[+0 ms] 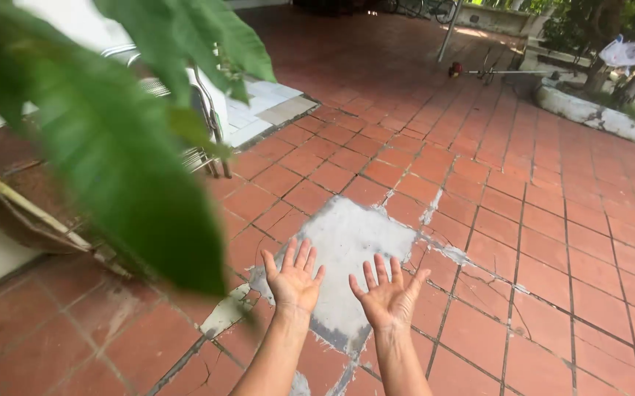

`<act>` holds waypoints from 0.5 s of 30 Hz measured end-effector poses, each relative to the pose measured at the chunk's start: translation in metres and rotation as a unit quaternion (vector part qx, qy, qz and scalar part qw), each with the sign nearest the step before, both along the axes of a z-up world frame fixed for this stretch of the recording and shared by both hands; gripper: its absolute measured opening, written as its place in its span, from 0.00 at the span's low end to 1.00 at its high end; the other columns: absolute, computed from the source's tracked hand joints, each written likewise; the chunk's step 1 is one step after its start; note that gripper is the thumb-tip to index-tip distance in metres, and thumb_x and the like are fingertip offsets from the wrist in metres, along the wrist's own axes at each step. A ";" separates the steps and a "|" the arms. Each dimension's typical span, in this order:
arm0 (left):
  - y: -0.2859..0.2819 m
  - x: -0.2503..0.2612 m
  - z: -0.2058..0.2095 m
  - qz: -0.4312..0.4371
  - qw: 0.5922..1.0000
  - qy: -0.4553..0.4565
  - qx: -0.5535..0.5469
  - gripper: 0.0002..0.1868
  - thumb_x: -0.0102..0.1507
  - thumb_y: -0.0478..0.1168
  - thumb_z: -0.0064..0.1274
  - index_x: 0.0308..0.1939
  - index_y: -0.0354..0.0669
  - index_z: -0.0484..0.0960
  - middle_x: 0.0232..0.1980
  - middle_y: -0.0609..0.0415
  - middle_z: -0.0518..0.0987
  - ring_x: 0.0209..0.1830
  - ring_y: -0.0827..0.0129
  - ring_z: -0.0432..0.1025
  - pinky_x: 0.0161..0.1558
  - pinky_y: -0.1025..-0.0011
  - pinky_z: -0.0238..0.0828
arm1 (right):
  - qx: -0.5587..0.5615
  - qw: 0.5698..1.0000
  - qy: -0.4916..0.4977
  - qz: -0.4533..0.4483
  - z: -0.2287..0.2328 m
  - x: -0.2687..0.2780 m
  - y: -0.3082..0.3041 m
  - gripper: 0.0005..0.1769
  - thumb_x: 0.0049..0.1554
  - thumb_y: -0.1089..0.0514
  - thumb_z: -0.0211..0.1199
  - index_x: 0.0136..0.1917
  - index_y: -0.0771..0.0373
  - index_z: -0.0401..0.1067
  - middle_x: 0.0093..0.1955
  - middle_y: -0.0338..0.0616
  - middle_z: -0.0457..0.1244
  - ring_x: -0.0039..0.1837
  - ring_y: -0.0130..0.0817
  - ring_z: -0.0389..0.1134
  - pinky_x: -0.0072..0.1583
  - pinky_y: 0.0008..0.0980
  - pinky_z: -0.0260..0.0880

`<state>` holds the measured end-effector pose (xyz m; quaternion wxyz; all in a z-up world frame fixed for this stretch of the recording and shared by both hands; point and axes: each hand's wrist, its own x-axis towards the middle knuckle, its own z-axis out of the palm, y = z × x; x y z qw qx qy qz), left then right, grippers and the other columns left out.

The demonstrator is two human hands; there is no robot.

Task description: Organizing and stacking plastic baskets in a courtyard.

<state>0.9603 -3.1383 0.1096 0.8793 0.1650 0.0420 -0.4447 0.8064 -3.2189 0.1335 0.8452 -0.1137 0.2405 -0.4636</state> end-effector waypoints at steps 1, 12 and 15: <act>-0.019 0.013 0.002 -0.003 1.000 0.001 0.006 0.53 0.58 0.80 0.32 0.78 0.52 0.59 0.81 0.51 0.60 0.82 0.61 0.50 0.76 0.45 0.31 | -0.004 1.000 -0.002 0.001 -0.001 0.015 -0.019 0.61 0.46 0.14 0.49 0.81 0.48 0.45 0.80 0.44 0.49 0.81 0.49 0.46 0.72 0.73 0.49; -0.169 0.131 -0.012 0.007 0.999 0.005 0.039 0.52 0.59 0.79 0.31 0.78 0.52 0.59 0.80 0.51 0.61 0.81 0.60 0.51 0.76 0.46 0.34 | 0.010 0.999 -0.019 0.033 -0.032 0.146 -0.179 0.64 0.44 0.13 0.50 0.83 0.46 0.41 0.82 0.44 0.47 0.82 0.49 0.46 0.73 0.72 0.47; -0.227 0.153 -0.017 0.014 0.999 -0.001 0.042 0.52 0.59 0.79 0.30 0.78 0.53 0.59 0.81 0.52 0.61 0.82 0.61 0.51 0.76 0.47 0.34 | 0.008 0.999 -0.032 0.042 -0.043 0.168 -0.240 0.65 0.44 0.13 0.50 0.83 0.46 0.41 0.83 0.44 0.47 0.82 0.49 0.45 0.73 0.72 0.46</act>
